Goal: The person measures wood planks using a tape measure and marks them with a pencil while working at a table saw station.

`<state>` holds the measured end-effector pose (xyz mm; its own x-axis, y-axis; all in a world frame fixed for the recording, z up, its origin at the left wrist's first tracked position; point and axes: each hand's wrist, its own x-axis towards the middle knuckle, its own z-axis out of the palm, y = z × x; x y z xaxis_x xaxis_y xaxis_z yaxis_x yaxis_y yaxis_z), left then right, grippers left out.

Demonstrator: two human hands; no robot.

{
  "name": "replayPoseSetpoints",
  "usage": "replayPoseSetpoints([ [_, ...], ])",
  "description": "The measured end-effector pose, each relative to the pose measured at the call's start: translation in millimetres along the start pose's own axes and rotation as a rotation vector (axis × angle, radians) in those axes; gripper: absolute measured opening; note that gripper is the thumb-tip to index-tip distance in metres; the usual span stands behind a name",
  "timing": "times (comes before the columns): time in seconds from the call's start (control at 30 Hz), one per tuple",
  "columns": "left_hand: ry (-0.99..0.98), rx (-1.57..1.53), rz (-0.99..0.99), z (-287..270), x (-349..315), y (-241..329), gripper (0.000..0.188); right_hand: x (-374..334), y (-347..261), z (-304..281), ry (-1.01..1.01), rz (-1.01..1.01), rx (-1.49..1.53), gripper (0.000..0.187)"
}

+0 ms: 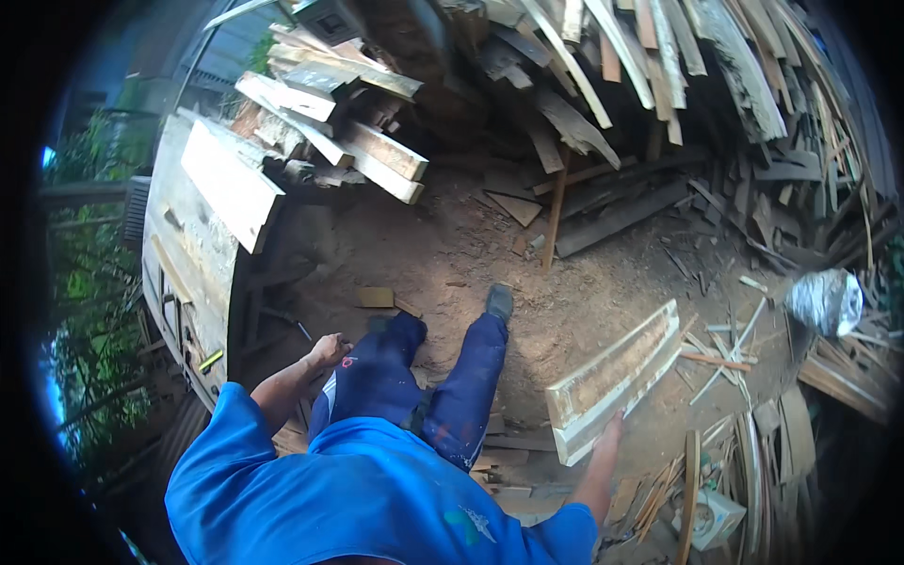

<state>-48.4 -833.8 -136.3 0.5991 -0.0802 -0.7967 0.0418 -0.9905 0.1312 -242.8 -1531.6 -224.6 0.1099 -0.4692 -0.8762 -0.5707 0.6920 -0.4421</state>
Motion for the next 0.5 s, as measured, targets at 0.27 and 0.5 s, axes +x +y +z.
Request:
replayPoseSetpoints([
  [0.27, -0.055, -0.457, -0.075, 75.7, -69.4, 56.6, 0.053, 70.6, -89.8, 27.2, -0.126, -0.355, -1.023, 0.041],
  [0.5, 0.32, -0.836, -0.229, 135.4, -138.5, 9.5, 0.047, -195.5, -80.8, 351.3, -1.026, -1.325, -1.223, 0.026],
])
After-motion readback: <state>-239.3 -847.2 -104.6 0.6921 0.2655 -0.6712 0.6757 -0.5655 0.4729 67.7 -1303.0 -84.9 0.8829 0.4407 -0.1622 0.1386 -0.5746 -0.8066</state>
